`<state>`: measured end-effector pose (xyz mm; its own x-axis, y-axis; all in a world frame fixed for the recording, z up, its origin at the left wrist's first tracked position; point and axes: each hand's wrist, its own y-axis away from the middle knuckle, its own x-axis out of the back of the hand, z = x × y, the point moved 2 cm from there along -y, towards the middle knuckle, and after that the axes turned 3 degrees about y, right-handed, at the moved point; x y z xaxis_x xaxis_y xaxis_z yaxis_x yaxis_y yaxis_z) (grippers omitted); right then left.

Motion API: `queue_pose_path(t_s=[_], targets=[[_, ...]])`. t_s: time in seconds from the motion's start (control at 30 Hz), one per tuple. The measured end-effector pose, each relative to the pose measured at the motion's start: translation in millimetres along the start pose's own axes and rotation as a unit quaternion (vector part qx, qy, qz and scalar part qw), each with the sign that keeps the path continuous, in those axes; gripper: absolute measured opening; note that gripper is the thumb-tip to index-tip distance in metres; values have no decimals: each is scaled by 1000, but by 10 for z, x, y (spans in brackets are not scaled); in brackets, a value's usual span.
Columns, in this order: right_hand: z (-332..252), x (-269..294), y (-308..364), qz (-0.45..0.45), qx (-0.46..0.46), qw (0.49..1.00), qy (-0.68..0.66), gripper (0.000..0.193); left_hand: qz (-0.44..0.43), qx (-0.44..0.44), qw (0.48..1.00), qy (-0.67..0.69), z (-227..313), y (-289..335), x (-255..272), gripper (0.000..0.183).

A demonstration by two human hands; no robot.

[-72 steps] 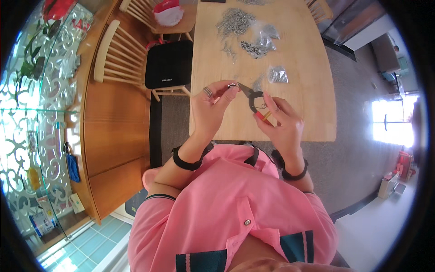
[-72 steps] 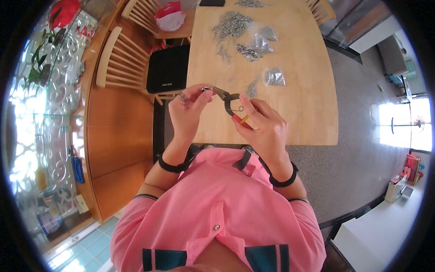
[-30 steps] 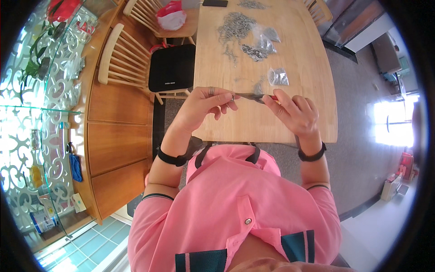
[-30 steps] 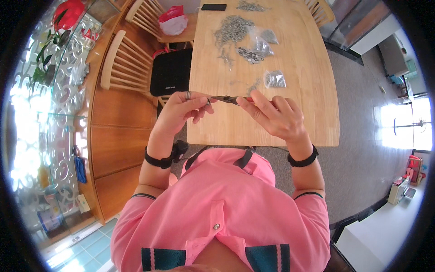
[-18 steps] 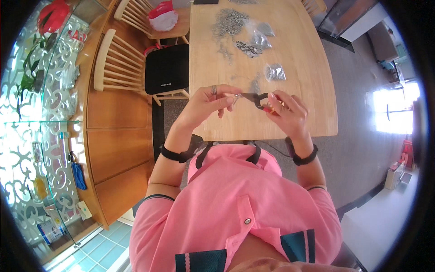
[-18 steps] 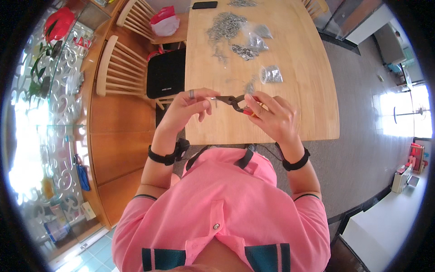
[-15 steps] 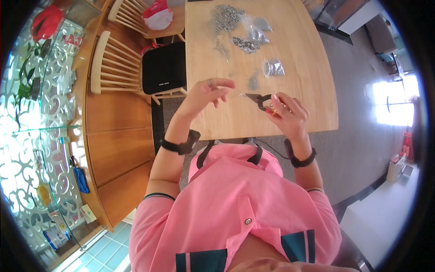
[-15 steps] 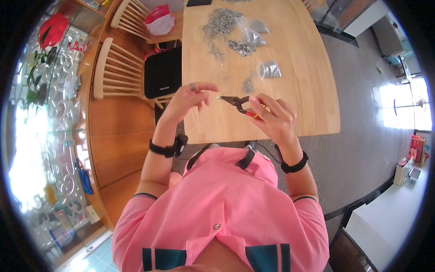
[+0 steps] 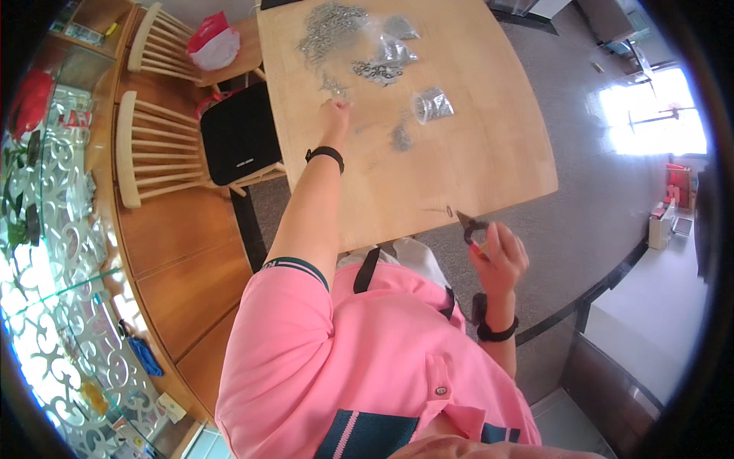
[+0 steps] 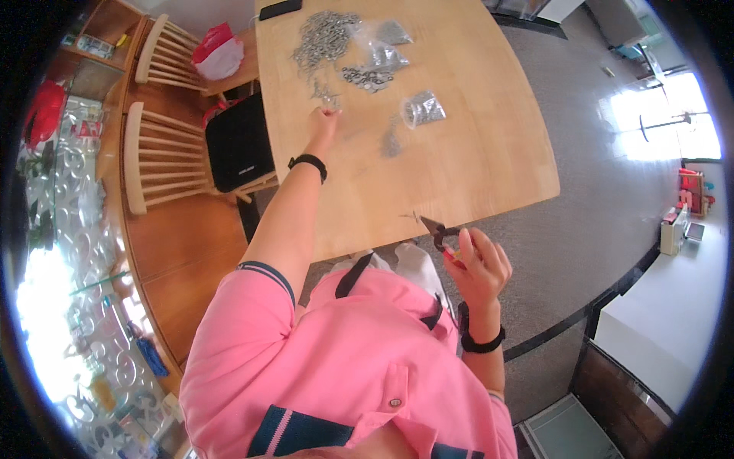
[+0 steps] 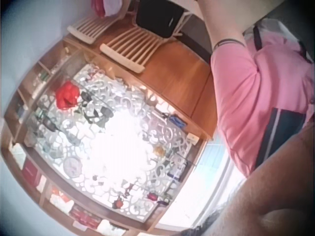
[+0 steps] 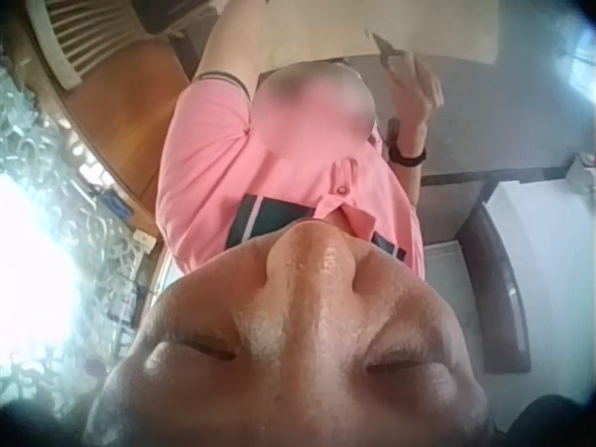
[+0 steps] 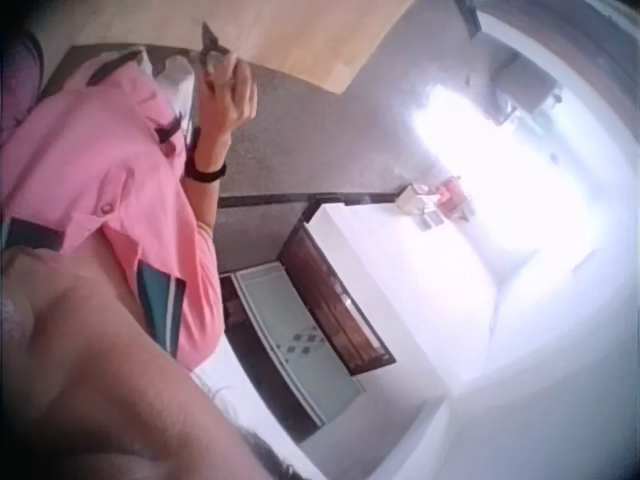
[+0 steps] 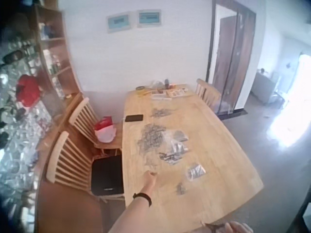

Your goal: The person is using pliers to connect small metal rings together on a wooden table.

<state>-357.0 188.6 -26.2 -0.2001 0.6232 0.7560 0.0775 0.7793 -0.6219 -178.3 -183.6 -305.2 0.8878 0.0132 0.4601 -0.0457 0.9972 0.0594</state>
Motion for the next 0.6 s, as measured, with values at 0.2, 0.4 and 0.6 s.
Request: queue_pose_path(t_s=[0.2, 0.4, 0.6], targets=[[-16, 158, 186, -11, -54, 998, 26, 48, -87, 19, 978, -191, -58, -202, -265, 25], [-105, 7, -90, -5, 8, 1000, -26, 51, -19, 18, 990, -142, -283, -206, 68, 19], [-149, -293, -362, 7, 17, 996, -93, 56, -236, 61, 927, 286, 1340, 979, 1140, 22]])
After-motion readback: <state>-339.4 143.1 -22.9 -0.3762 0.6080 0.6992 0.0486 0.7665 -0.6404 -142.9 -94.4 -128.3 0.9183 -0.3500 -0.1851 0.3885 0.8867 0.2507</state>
